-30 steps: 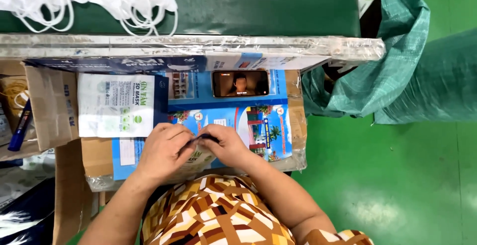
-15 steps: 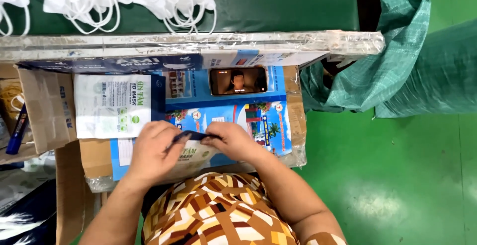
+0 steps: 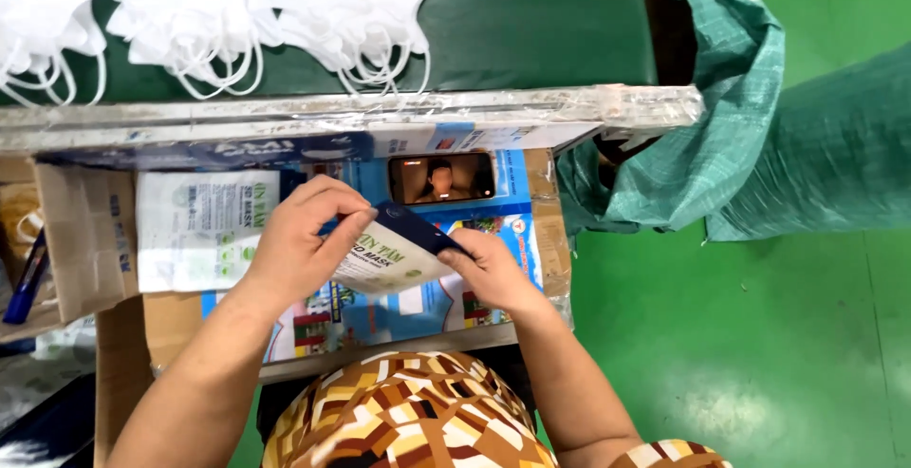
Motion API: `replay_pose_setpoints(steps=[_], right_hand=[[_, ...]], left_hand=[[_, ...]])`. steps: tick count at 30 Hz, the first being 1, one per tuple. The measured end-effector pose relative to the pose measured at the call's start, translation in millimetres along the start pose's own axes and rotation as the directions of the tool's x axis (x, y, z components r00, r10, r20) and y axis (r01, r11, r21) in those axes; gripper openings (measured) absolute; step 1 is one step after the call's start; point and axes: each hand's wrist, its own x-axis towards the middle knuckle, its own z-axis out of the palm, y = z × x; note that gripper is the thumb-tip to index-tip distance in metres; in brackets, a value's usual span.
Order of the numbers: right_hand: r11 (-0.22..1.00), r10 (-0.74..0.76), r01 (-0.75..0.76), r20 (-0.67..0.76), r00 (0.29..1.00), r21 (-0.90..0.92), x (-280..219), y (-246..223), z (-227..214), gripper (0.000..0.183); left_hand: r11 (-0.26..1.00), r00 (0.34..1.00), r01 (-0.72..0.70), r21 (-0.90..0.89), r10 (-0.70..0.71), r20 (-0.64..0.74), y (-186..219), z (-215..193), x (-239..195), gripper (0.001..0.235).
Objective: Packaging face masks into plastic bags and a box from a conveyor belt.
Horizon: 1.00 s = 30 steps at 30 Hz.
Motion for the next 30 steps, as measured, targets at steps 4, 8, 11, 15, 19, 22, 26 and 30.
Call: replay_pose_setpoints(steps=[4, 8, 11, 15, 19, 22, 26, 30], right_hand=[[1.000, 0.004, -0.004, -0.043, 0.999, -0.008, -3.5, -11.5, 1.0, 0.015], [0.999, -0.013, 0.016, 0.069, 0.998, -0.045, -3.5, -19.1, 4.5, 0.014], [0.993, -0.032, 0.040, 0.078, 0.996, -0.114, -1.5, -11.6, -4.0, 0.014], [0.992, 0.106, -0.090, -0.214, 0.971, 0.085, -7.6, 77.6, -31.1, 0.015], [0.594, 0.302, 0.176, -0.420, 0.856, 0.785, 14.9, -15.0, -40.3, 0.038], [0.823, 0.196, -0.014, -0.260, 0.946, 0.568, 15.8, 34.9, 1.0, 0.046], [0.977, -0.138, 0.106, -0.167, 0.976, -0.185, 1.3, 41.7, 59.3, 0.035], [0.869, -0.347, 0.253, -0.159, 0.924, -0.426, -0.3, 41.4, 68.6, 0.018]], left_hand=[[0.968, 0.984, -0.171, 0.184, 0.158, 0.086, 4.0, 6.3, 10.3, 0.015], [0.986, 0.989, 0.046, 0.160, -0.067, 0.134, 2.9, 10.4, -2.7, 0.011], [0.986, 0.985, 0.073, 0.153, -0.095, 0.141, -6.3, 8.2, -3.9, 0.011], [0.973, 0.998, -0.050, 0.224, 0.056, -0.021, -20.2, -10.2, 20.1, 0.039], [0.923, 0.972, -0.069, 0.378, 0.147, -0.183, -55.1, -25.6, 97.6, 0.051], [0.880, 0.949, -0.128, 0.458, 0.243, -0.201, -88.8, -6.3, 161.8, 0.062], [0.696, 0.989, 0.062, 0.716, 0.054, -0.138, -88.5, 44.4, 206.0, 0.095], [0.365, 0.963, 0.256, 0.895, -0.014, -0.270, -154.8, 57.1, 231.6, 0.059]])
